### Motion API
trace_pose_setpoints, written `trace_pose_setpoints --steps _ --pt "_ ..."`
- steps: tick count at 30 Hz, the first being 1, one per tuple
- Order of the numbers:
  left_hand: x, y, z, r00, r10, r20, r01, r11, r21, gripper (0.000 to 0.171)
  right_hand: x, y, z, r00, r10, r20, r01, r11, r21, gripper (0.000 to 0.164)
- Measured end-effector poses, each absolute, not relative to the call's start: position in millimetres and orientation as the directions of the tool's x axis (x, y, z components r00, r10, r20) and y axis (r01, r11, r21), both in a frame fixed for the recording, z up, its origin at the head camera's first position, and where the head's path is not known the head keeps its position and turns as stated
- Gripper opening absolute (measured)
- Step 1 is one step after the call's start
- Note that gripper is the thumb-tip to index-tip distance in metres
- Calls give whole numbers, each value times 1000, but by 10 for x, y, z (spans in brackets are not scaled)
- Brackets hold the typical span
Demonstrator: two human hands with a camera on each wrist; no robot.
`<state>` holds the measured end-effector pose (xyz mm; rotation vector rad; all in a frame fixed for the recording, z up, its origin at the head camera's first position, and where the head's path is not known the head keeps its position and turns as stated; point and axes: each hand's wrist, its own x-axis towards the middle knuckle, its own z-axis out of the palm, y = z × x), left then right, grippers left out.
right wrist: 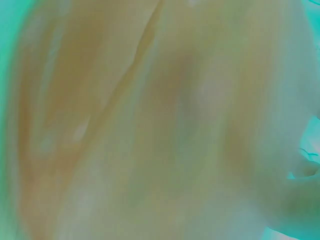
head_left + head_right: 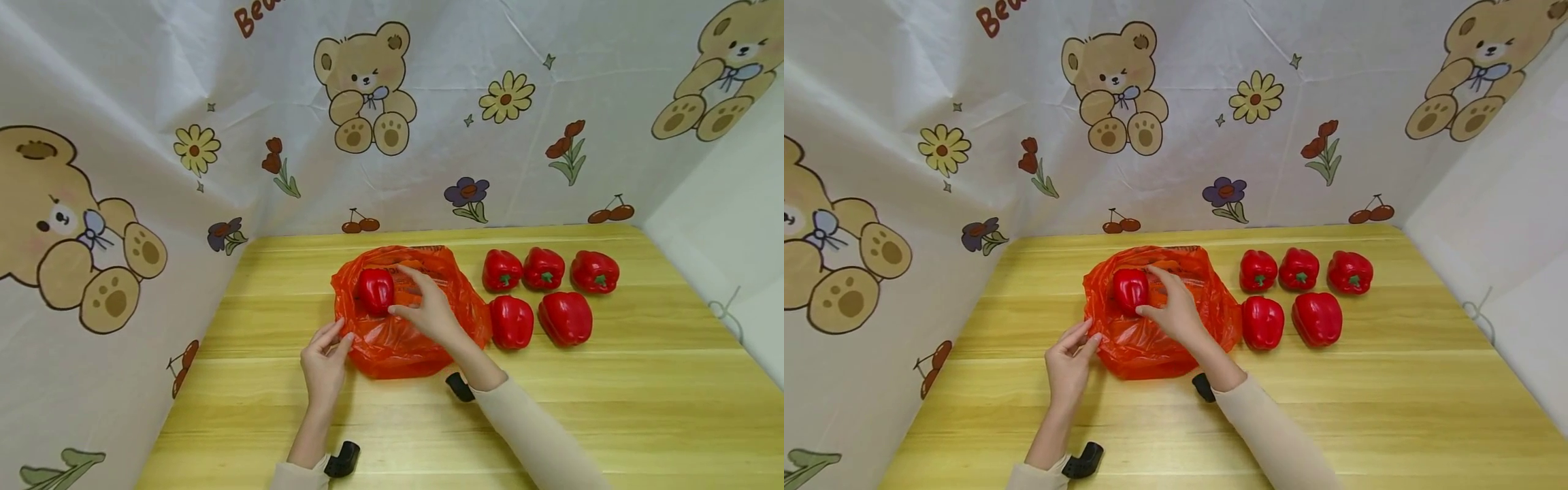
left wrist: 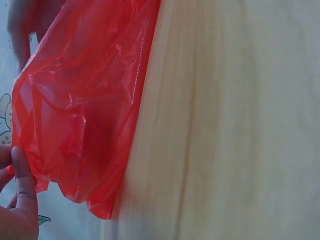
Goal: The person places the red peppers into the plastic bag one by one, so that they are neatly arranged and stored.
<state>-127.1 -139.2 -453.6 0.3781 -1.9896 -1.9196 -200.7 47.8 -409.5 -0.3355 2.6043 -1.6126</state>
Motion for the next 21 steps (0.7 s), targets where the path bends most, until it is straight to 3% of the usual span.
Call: trace_pose_setpoints --steps 10,16,21 --pt "-1276 -1388 -4558 -905 -422 60 39 59 998 33 -1644 1171 -3960 -960 -159 232 -276 376 -885 66" --pt "-1280 -1379 -4547 -904 -426 46 28 49 998 34 -1533 1707 -3974 -944 27 330 -284 442 -851 61" --pt "-1272 -1385 -4528 -903 -429 28 11 43 999 35 -1512 2159 -4063 -924 190 333 -217 455 -863 62"
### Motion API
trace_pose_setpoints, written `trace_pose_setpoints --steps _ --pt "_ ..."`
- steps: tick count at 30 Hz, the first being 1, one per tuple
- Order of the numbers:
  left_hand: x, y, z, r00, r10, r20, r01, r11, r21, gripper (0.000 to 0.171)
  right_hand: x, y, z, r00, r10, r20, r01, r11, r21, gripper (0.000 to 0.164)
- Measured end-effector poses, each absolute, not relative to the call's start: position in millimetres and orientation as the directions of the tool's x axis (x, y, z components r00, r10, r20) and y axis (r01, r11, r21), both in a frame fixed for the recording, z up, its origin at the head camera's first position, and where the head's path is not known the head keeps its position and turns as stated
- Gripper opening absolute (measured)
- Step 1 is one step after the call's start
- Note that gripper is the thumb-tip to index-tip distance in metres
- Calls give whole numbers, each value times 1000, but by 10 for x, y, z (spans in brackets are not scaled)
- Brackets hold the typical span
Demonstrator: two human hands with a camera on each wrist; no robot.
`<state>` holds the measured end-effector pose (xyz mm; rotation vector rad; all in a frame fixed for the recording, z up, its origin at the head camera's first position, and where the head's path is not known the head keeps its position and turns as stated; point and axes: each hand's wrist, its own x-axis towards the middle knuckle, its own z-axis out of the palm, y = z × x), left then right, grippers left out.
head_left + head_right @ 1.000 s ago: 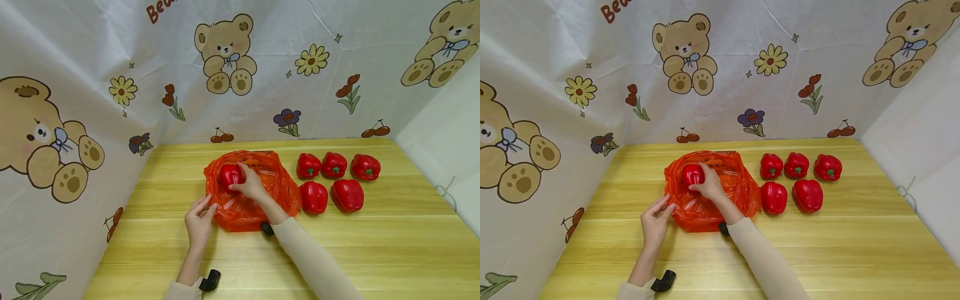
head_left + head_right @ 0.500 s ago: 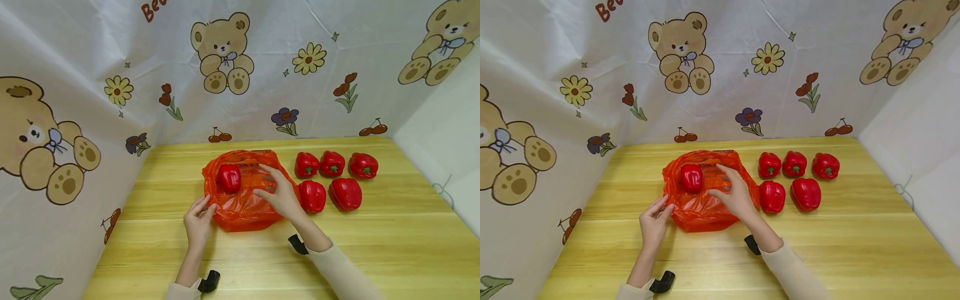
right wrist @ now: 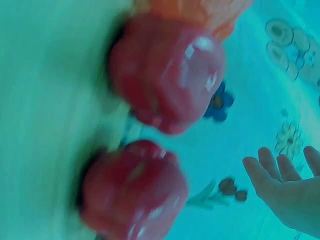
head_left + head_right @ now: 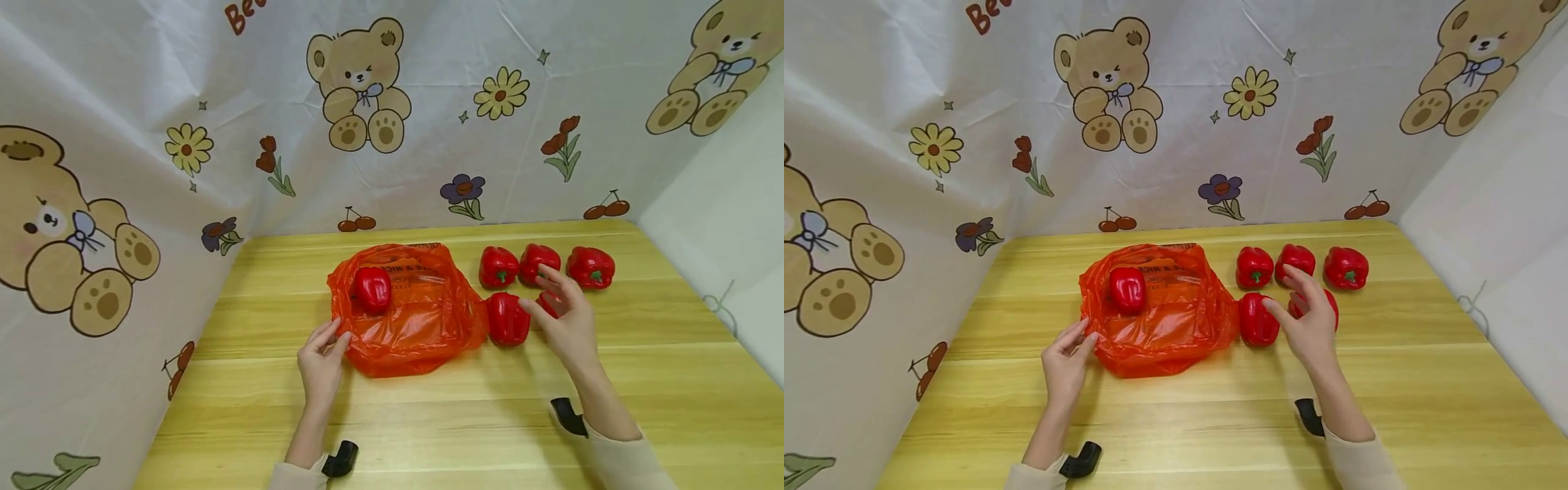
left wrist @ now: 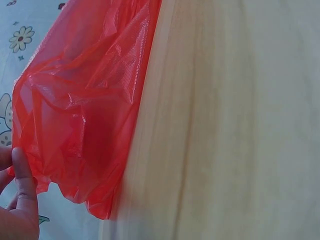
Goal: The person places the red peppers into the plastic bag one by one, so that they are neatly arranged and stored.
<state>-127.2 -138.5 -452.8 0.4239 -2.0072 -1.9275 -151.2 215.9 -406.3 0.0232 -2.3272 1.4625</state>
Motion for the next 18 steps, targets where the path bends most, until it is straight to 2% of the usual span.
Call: trace_pose_setpoints --steps 3,9,12,18 --pt "-1270 -1396 -4527 -902 -431 28 10 44 999 35 -1505 2386 -4118 -910 276 310 -162 451 -878 61" --pt "-1270 -1409 -4527 -902 -430 36 16 50 999 35 -1463 2711 -4190 -898 402 176 5 410 -912 62" --pt "-1269 -1412 -4530 -903 -428 39 19 51 999 35 -1457 2809 -4229 -915 386 119 49 399 -916 65" --pt "-1276 -1395 -4545 -903 -428 46 34 37 999 35 -1482 2970 -4336 -966 255 33 77 408 -910 74"
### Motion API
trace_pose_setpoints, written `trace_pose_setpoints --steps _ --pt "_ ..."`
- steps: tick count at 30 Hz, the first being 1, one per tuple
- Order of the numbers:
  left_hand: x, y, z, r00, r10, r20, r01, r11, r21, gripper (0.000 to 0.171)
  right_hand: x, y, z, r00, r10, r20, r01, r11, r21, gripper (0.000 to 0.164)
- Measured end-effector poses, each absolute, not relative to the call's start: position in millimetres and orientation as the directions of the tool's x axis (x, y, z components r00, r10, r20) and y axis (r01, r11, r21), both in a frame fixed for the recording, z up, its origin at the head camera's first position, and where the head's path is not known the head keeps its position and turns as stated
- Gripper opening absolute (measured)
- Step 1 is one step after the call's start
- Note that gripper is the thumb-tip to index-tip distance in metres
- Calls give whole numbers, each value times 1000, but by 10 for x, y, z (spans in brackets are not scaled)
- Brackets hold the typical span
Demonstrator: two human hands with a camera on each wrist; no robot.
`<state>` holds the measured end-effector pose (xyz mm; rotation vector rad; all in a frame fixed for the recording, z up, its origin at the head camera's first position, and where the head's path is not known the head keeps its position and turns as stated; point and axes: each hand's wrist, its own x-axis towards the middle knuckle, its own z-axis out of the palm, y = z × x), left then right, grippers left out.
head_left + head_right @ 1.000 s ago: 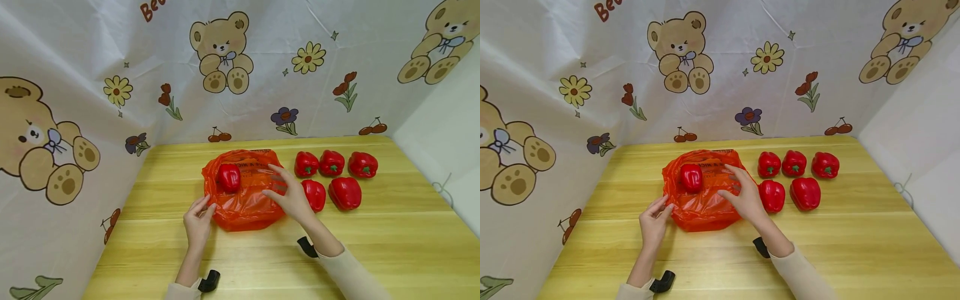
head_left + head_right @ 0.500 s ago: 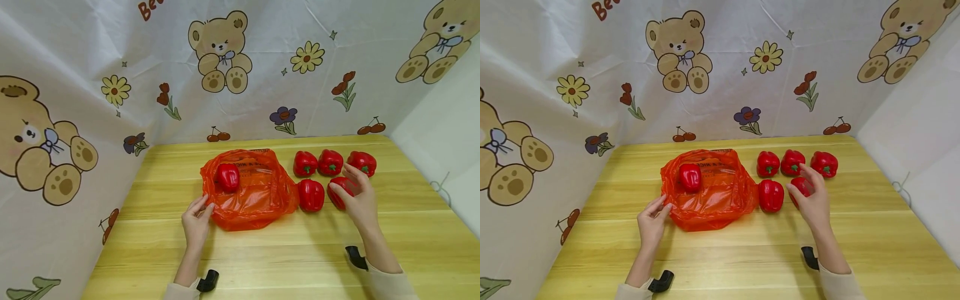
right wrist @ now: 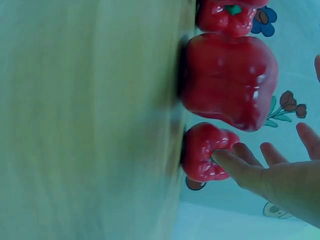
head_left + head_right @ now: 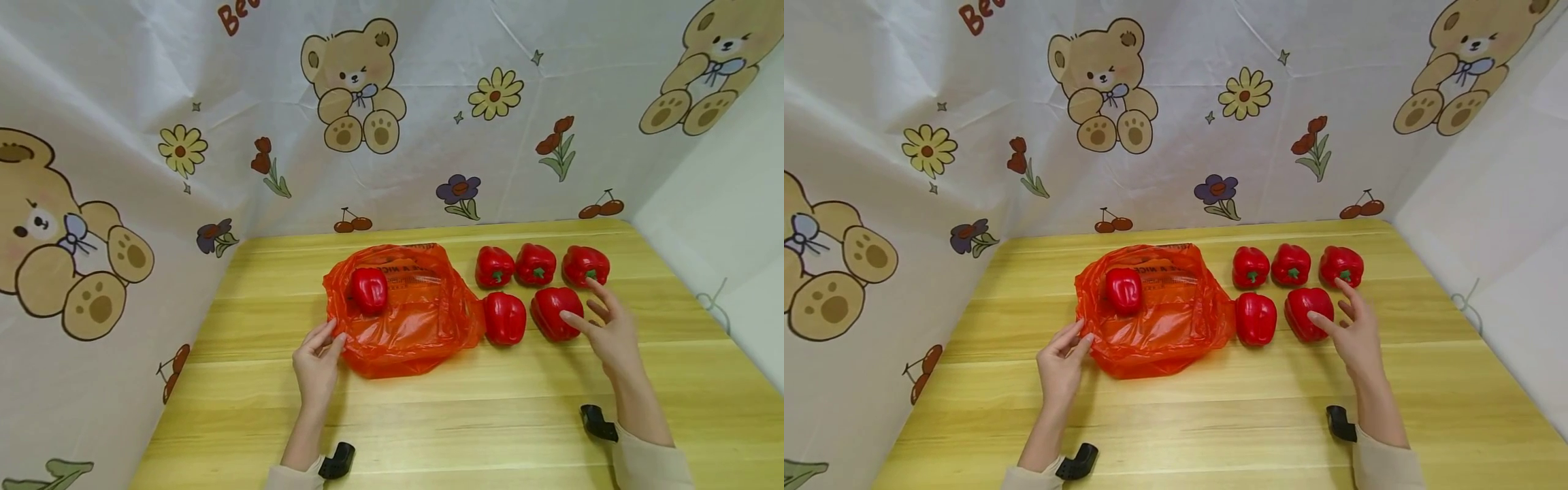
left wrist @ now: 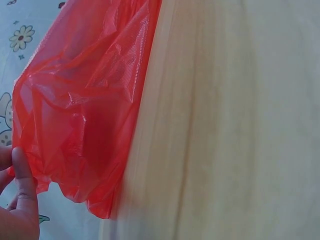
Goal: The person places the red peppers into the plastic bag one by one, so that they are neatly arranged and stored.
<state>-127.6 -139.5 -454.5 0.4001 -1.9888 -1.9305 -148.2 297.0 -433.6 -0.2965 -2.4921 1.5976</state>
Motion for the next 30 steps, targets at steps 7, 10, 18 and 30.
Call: trace_pose_setpoints --steps 7,10,18,30 --pt "-1282 -1397 -4555 -902 -431 32 23 25 999 36 -1544 3074 -4462 -989 126 -80 120 358 -926 83" --pt "-1288 -1402 -4561 -903 -429 28 16 31 999 36 -1554 3078 -4478 -987 90 -135 158 345 -925 86" --pt "-1298 -1396 -4578 -905 -423 39 25 39 999 36 -1553 3054 -4522 -989 79 -129 149 385 -911 87" --pt "-1296 -1393 -4573 -904 -425 44 25 49 998 35 -1568 3034 -4560 -984 123 -128 167 394 -904 87"
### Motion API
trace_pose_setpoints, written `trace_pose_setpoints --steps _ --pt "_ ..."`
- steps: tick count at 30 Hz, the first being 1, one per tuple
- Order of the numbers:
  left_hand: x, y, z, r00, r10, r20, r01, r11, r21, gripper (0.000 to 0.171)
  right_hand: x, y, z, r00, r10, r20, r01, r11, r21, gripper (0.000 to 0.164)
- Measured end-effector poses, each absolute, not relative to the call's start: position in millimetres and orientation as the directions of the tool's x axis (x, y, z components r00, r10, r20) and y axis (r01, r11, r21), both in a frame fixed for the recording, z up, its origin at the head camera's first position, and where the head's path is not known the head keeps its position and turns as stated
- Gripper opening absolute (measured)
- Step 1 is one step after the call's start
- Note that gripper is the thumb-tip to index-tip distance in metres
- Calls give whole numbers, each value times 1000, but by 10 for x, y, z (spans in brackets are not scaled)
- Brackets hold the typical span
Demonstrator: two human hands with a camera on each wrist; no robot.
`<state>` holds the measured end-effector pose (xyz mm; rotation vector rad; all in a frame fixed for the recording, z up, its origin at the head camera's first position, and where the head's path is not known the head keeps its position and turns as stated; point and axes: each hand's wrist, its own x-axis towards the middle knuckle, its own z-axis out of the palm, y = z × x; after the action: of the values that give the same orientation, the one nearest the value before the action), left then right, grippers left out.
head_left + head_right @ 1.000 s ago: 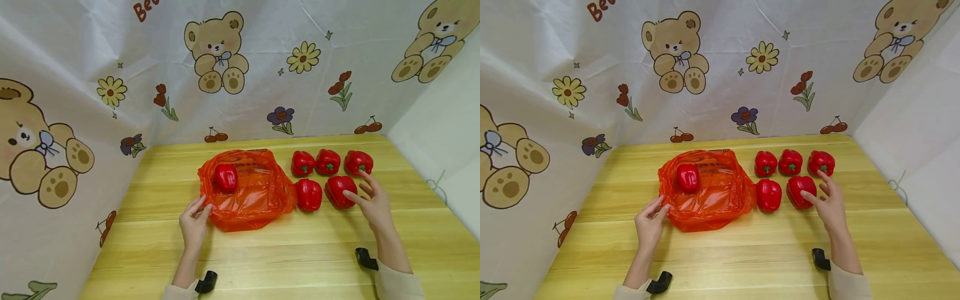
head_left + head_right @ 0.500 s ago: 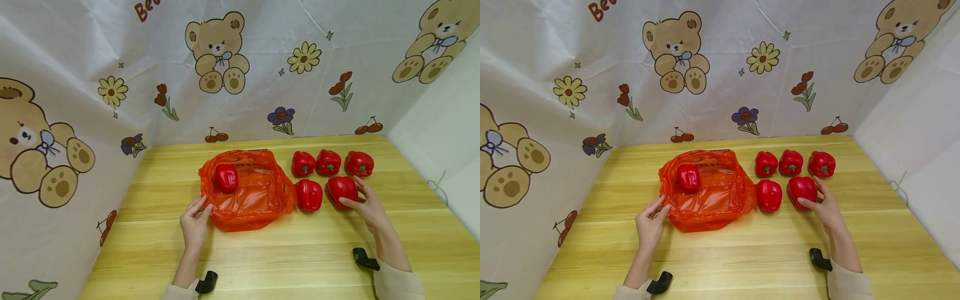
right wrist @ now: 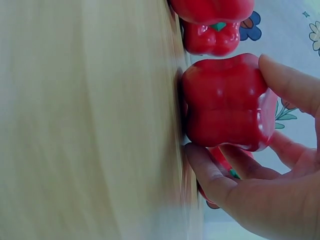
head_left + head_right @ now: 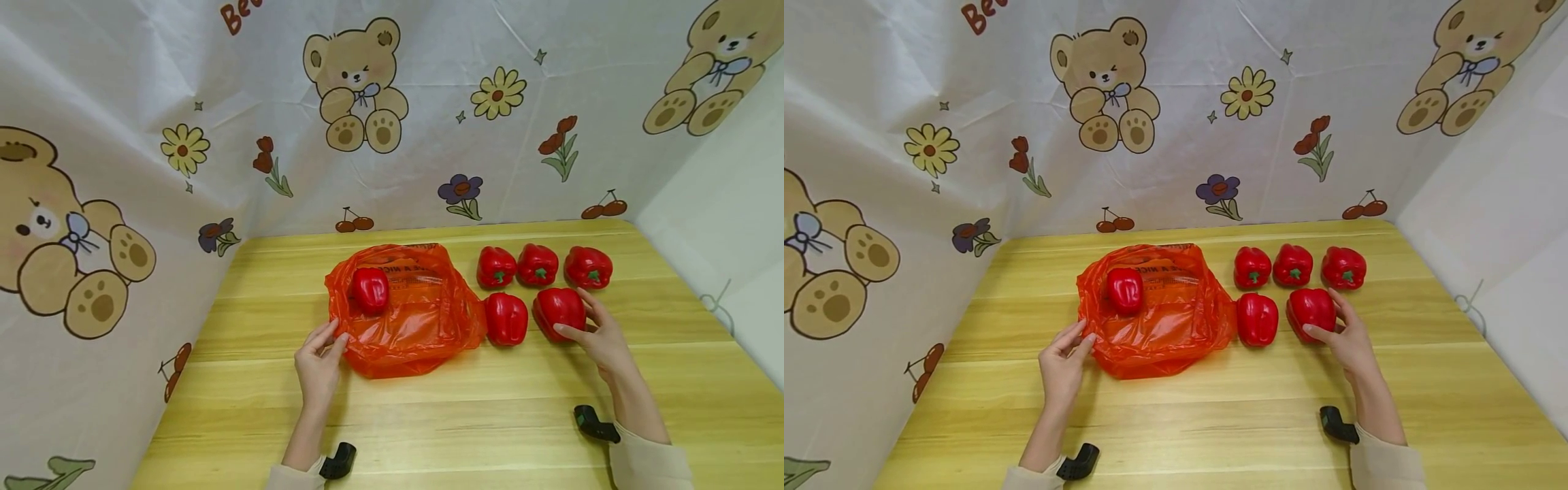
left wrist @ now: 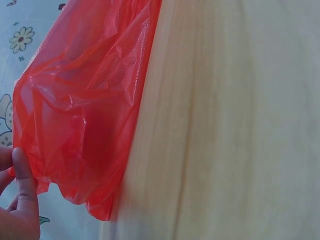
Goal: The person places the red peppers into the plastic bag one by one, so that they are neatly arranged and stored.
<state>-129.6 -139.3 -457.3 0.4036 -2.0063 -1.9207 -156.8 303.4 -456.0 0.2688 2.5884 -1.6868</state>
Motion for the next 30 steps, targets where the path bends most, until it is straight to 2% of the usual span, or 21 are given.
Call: trace_pose_setpoints --steps 30 --pt "-1285 -1379 -4565 -906 -421 33 21 33 999 35 -1521 2976 -4388 -965 239 -105 203 437 -876 85"
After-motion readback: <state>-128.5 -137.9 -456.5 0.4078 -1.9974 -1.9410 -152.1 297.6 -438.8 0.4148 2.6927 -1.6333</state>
